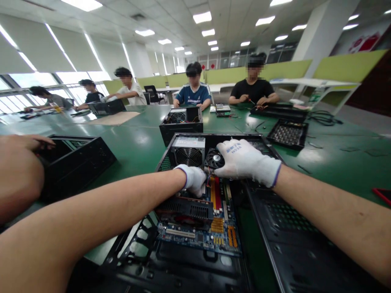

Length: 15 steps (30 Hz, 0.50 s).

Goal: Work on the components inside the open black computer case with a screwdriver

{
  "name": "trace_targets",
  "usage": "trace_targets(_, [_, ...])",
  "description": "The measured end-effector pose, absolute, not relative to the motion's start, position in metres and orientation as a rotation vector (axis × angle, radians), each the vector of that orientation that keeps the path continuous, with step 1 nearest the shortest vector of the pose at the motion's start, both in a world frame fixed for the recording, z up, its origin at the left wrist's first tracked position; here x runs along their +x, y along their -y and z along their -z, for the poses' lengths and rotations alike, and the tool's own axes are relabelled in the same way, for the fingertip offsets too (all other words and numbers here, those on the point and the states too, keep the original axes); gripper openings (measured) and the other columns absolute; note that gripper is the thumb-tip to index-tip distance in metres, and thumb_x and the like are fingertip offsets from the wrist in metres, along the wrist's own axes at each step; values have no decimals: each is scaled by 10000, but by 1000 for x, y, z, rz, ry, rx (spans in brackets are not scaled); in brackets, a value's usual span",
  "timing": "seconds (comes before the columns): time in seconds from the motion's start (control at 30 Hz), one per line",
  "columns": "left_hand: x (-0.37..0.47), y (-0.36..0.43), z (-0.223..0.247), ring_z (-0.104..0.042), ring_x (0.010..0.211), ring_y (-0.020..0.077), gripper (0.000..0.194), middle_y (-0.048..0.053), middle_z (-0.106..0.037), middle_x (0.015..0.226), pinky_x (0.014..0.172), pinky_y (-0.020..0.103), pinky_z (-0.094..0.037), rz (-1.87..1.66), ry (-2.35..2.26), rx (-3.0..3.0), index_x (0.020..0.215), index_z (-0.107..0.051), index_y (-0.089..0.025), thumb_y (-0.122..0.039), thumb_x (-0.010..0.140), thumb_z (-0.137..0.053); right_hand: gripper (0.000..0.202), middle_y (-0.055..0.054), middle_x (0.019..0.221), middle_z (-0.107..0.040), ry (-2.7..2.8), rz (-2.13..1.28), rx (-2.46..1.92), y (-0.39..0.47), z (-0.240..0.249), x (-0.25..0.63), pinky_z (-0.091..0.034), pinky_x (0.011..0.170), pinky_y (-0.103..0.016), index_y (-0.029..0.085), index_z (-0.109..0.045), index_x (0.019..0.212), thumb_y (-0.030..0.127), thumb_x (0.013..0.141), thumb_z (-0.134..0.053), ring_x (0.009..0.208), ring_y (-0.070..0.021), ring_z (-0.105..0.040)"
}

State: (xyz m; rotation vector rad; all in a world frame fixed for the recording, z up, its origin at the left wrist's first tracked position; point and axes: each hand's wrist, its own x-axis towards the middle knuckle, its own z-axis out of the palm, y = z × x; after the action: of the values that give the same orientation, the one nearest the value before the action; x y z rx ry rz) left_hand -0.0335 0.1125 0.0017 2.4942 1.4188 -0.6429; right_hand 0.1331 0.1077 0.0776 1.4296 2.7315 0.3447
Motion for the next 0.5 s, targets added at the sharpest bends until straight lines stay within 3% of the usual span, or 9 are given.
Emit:
trace_targets(0.13, [-35,-101,-28,-744,1065,338,618,124,-787,1163,916,373,-608,780,-1476,2463,1153,-726,-210,-335,577,-913,587,-188,1098,-760,-2661,-372,1356,-102,-80,131,-491,875,-476,171,-721,1067,664,760,-633,1070,-386,-674])
trace_targets(0.23, [-45,-85,-50,-730,1110,350,684,175,-745,1249,899,383,-610,737,-1507,2491,1292,-643,-161,-435,698,-841,565,-176,1022,-766,-2595,-370,1224,-96,-79,126,-459,913,-490,182,-757,1012,665,731,-672,1074,-378,-661])
trace_targets(0.37, [-63,-57,-69,-716,1128,319,509,185,-715,1249,954,380,-582,514,-1491,2583,1282,-609,-133,-491,921,-594,611,-164,1031,-769,-2560,-284,1065,-92,-79,120,-448,946,-494,179,-782,1070,684,746,-669,1071,-368,-676])
trace_targets(0.5, [-74,-17,-79,-717,1077,296,394,160,-708,1178,964,388,-568,197,-1464,2621,1175,-629,-163,-473,994,-466,663,-181,1138,-764,-2675,-242,1099,-91,-88,132,-474,959,-481,154,-769,1166,703,858,-564,1113,-369,-679])
